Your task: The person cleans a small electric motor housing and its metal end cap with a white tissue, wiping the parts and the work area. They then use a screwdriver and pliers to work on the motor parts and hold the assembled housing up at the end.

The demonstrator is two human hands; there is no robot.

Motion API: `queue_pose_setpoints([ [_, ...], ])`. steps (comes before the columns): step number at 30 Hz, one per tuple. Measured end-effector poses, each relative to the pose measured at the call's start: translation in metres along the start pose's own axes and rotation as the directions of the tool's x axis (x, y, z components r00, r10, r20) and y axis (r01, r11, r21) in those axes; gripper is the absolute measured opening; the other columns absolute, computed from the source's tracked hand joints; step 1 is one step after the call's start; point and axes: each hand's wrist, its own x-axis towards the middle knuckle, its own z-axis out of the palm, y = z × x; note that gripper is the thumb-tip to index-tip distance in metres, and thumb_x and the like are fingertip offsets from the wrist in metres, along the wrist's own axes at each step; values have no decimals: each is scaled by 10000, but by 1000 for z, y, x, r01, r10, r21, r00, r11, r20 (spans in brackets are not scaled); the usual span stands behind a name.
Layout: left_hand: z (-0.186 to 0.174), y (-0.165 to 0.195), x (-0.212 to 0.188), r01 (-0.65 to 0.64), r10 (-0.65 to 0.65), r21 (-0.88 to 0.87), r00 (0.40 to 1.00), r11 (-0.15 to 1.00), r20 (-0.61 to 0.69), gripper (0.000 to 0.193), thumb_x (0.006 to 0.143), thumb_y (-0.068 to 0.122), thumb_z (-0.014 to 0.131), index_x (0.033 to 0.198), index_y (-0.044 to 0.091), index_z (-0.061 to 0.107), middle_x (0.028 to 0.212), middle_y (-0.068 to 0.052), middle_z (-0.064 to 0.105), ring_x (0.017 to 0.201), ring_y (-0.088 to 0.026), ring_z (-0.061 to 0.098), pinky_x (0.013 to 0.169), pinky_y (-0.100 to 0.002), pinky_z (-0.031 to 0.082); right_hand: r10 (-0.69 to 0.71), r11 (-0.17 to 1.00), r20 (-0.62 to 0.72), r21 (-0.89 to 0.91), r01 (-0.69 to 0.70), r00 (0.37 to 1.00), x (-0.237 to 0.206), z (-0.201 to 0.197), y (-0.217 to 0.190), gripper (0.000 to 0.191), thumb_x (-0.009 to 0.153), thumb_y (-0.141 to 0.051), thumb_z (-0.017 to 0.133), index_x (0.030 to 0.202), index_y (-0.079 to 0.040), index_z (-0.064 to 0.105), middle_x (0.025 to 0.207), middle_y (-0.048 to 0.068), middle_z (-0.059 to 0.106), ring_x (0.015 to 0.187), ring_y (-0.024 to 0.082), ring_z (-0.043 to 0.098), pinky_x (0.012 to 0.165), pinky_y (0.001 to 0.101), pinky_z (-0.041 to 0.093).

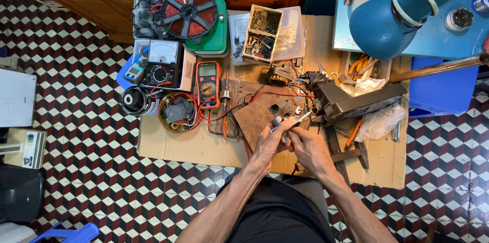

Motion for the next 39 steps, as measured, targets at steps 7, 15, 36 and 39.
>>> queue_pose_setpoints([
  [7,-1,11,-13,21,-11,-71,991,997,135,605,763,550,764,1138,94,629,910,-4,634,727,-97,626,743,-251,600,583,63,640,579,-813,501,4,-22,3,266,1038,-245,586,963,-1,659,686,36,601,474,110,444,397,259,310],
  [15,1,3,8,56,-55,21,998,998,-29,674,732,588,785,1122,73,593,917,-20,573,762,-96,600,687,-271,561,316,928,-12,-202,-312,949,17,-30,-53,210,931,-86,651,1134,-56,609,791,124,629,639,318,673,517,415,545],
  [36,-4,7,5,51,-51,-24,998,998,-28,557,728,529,789,1048,78,727,875,-6,713,773,-120,686,680,-278,589,620,-149,637,669,-728,459,9,-2,-10,218,994,-237,596,912,-42,648,565,6,487,348,75,319,307,256,207],
  [39,-6,4,4,56,-56,-49,998,997,4,538,739,526,788,1037,83,726,871,-19,711,776,-127,688,683,-292,598,614,-328,697,652,-683,370,2,-10,-18,167,981,-206,583,970,-67,674,596,7,536,351,54,322,312,225,193],
])
